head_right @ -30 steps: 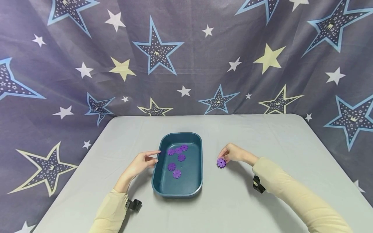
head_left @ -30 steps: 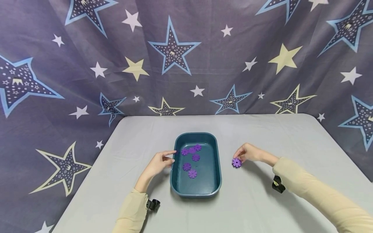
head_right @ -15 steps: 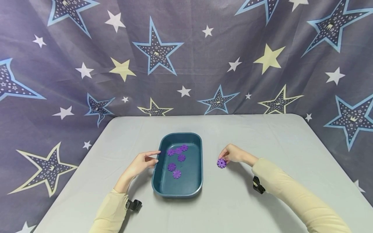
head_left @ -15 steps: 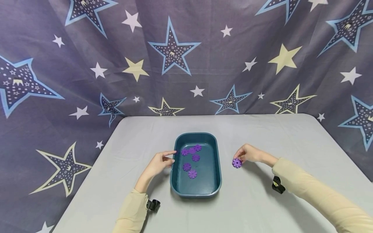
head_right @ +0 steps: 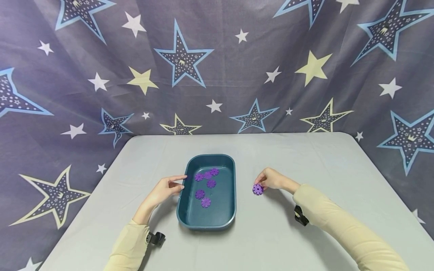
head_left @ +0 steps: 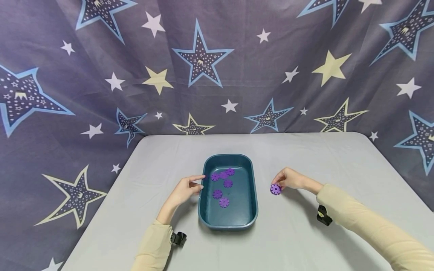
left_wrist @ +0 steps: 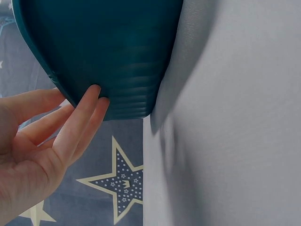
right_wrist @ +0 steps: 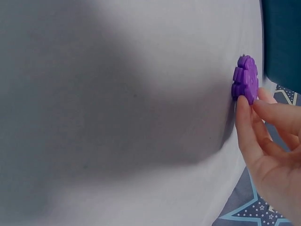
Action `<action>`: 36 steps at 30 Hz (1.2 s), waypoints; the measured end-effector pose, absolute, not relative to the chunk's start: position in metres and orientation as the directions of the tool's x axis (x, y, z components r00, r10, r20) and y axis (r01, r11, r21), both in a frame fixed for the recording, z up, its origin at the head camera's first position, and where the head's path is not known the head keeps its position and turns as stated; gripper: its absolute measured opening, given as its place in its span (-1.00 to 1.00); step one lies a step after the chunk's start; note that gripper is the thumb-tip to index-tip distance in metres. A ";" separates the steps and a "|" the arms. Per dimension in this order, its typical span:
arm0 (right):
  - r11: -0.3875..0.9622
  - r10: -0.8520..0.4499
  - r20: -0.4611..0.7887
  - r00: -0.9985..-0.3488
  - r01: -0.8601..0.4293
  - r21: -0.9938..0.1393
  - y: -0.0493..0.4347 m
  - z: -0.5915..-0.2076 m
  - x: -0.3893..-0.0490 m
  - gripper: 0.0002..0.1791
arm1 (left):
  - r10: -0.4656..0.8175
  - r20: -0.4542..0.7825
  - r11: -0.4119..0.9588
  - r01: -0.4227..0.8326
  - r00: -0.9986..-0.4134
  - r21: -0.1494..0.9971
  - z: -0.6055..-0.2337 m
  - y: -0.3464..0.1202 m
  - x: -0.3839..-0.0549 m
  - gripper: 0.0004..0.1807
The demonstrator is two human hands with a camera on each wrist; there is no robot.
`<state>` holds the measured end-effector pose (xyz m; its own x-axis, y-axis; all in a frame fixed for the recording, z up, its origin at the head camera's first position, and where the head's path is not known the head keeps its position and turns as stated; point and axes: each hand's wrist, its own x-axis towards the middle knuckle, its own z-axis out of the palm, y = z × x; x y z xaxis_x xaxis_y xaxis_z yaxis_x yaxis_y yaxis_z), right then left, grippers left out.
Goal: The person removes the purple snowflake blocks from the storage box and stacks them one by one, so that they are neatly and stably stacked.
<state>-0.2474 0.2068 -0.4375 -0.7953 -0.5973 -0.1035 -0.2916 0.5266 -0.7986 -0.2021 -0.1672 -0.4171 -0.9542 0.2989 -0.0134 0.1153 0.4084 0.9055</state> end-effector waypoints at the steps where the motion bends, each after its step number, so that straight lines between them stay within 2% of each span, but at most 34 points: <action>1: 0.527 -0.597 -0.103 -0.796 -0.293 -0.798 0.207 -0.438 -0.247 -0.82 | 0.297 -0.011 0.408 0.117 -0.955 0.906 -0.421 -0.169 -0.204 -0.58; 11: 0.524 -0.594 -0.104 -0.797 -0.286 -0.802 0.208 -0.441 -0.249 -0.82 | 0.286 -0.013 0.417 0.112 -0.958 0.902 -0.427 -0.170 -0.208 -0.58; 17: 0.542 -0.597 -0.067 -0.800 -0.340 -0.768 0.210 -0.438 -0.249 -0.81 | 0.282 -0.019 0.415 0.104 -0.959 0.904 -0.427 -0.170 -0.207 -0.57; 36: 0.529 -0.629 0.039 -0.776 -0.465 -0.710 0.189 -0.393 -0.244 -0.82 | 0.276 -0.024 0.422 0.099 -0.961 0.901 -0.428 -0.170 -0.208 -0.58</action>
<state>-0.2439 0.1886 -0.3929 -0.7760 -0.6295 0.0388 -0.4645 0.5289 -0.7102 -0.2081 -0.1702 -0.4275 -0.9610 0.2755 -0.0238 0.0986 0.4217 0.9014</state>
